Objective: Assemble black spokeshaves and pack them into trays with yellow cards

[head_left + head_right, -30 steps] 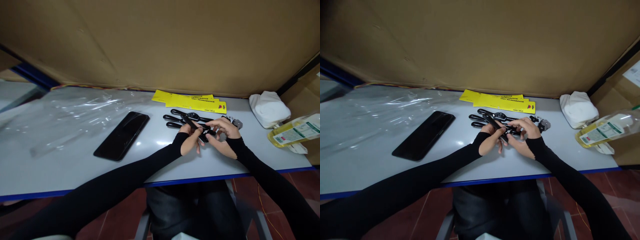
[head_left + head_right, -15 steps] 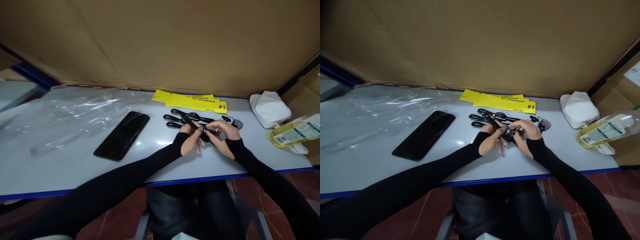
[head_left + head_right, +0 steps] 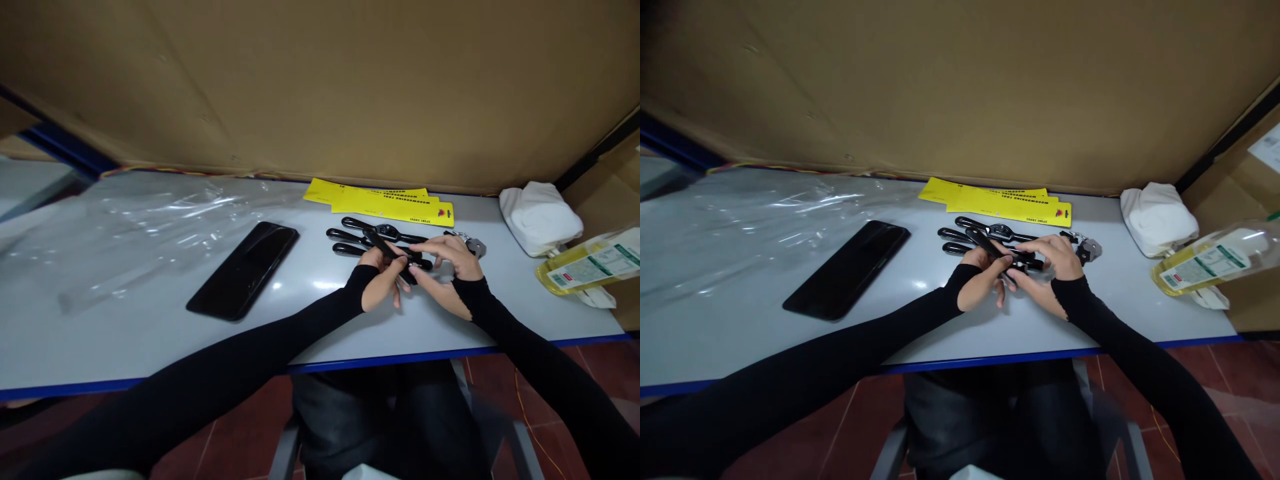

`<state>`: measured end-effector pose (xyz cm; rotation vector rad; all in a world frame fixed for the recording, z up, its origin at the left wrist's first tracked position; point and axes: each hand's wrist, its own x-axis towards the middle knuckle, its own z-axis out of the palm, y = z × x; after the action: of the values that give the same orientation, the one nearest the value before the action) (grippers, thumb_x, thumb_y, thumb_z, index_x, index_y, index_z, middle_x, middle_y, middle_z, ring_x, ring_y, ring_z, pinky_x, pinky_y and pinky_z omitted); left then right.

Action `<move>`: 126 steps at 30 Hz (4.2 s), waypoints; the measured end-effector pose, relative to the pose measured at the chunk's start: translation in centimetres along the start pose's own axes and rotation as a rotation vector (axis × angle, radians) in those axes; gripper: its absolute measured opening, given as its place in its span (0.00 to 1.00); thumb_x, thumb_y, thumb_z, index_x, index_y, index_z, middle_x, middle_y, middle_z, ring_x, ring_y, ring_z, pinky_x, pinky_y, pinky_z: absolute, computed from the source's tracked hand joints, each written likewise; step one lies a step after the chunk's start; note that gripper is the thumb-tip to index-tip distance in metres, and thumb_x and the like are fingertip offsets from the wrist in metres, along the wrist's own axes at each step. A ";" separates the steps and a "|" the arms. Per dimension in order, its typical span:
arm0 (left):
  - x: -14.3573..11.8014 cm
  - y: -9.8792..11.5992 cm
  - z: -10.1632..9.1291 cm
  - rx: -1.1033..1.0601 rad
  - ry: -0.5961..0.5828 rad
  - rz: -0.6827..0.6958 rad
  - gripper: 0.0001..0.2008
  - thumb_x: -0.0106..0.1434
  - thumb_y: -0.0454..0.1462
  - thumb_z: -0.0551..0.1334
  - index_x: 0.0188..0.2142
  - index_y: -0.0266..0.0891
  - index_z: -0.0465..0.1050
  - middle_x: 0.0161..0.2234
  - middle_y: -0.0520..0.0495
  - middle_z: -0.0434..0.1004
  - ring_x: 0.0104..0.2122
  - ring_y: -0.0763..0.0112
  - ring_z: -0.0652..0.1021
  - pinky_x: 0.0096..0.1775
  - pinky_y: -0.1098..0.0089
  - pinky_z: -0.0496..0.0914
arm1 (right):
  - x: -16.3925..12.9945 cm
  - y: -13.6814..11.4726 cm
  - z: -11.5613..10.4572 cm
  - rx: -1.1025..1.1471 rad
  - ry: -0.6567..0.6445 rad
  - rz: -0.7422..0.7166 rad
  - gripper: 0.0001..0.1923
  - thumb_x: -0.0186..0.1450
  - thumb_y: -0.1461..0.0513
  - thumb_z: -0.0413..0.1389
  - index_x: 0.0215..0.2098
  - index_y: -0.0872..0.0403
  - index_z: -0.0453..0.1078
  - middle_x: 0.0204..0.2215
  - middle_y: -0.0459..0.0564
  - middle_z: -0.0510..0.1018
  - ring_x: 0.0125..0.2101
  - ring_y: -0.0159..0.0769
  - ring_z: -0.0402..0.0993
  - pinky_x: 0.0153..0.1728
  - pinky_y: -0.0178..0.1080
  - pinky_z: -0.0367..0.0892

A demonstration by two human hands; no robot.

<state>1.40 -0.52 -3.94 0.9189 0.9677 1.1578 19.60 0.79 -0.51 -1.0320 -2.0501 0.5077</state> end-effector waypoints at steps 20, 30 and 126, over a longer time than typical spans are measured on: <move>0.1 -0.1 0.0 0.000 0.011 0.007 0.20 0.61 0.44 0.73 0.40 0.39 0.65 0.26 0.50 0.78 0.19 0.61 0.81 0.10 0.69 0.72 | -0.1 -0.1 0.0 0.038 -0.027 -0.038 0.12 0.62 0.65 0.66 0.45 0.51 0.81 0.40 0.52 0.80 0.40 0.41 0.75 0.33 0.40 0.72; 0.1 0.0 0.0 0.008 0.008 0.006 0.19 0.60 0.44 0.73 0.40 0.39 0.65 0.26 0.51 0.77 0.19 0.61 0.81 0.10 0.69 0.72 | -0.2 0.3 0.3 0.016 -0.031 -0.036 0.08 0.62 0.64 0.65 0.41 0.51 0.80 0.39 0.52 0.79 0.38 0.40 0.74 0.31 0.38 0.70; -0.1 0.3 0.4 -0.079 0.004 0.086 0.22 0.56 0.45 0.76 0.37 0.39 0.65 0.22 0.49 0.79 0.18 0.64 0.81 0.13 0.73 0.71 | 0.9 0.9 -2.1 0.566 -0.093 0.382 0.13 0.68 0.57 0.62 0.46 0.55 0.80 0.35 0.48 0.78 0.23 0.27 0.73 0.24 0.35 0.72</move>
<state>1.64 -0.62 -3.49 0.9022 0.8862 1.2621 21.38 2.13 0.64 -1.0516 -1.6280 1.2683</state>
